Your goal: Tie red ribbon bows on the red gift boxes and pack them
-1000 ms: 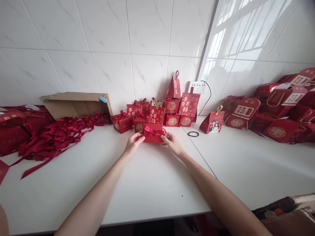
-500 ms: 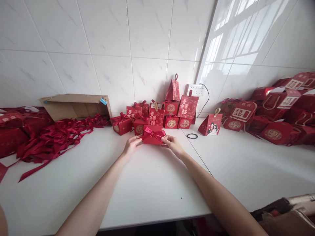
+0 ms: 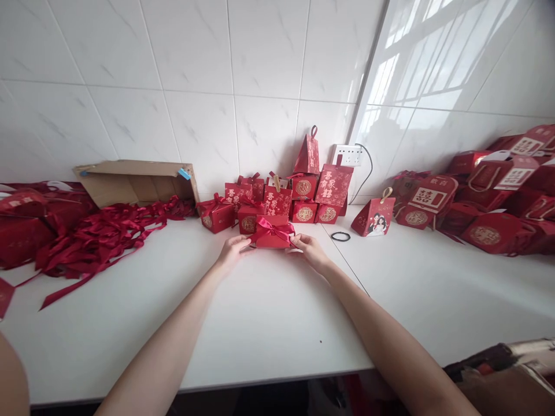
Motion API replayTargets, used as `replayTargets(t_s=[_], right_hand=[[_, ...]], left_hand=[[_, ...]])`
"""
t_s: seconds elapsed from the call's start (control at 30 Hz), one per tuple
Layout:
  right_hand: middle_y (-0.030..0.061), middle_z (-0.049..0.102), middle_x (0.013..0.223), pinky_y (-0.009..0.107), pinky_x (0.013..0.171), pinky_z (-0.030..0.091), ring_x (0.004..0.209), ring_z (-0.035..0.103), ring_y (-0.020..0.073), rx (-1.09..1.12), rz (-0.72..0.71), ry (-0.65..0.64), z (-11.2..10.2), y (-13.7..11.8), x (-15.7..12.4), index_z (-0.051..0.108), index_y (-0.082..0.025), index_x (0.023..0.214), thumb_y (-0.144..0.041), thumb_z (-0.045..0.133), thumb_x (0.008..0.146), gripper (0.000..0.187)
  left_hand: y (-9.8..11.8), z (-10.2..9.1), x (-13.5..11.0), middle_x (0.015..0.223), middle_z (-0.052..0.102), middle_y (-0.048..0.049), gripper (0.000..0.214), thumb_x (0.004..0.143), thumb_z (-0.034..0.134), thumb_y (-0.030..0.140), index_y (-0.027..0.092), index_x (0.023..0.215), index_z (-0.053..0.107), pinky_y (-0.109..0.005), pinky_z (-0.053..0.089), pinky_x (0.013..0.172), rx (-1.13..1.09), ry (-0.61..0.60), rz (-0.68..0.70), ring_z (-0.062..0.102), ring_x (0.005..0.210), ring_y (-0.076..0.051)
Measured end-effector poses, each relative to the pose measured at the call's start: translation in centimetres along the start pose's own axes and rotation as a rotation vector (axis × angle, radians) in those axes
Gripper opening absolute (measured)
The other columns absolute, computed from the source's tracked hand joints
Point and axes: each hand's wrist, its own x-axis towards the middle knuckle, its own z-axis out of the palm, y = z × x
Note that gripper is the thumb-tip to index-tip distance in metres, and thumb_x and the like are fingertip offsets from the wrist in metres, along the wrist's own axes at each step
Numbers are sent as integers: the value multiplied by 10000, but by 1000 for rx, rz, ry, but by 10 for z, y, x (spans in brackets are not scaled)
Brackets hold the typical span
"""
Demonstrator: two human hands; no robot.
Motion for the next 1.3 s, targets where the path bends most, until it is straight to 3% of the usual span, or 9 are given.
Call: replayTargets(t_s=[0.53,1.3], right_hand=[[10,584,717,295,658,518,650,583,125,75,70,-32,-3,7,2,572,-151,688,-504,780,516,445],[19,586,681,289,639,490,632,569,130,152,95,-64,-8,12,7,569,-153,677,-423,790,553,371]], left_hand=[[-3,3,2,665,625,-20,253,491,731,339,137,578,607,-408,468,878,39,-10,-32,595,748,-182],[-5,2,2,715,650,-33,273,497,738,364,143,615,631,-384,460,881,78,-12,-42,602,815,-211]])
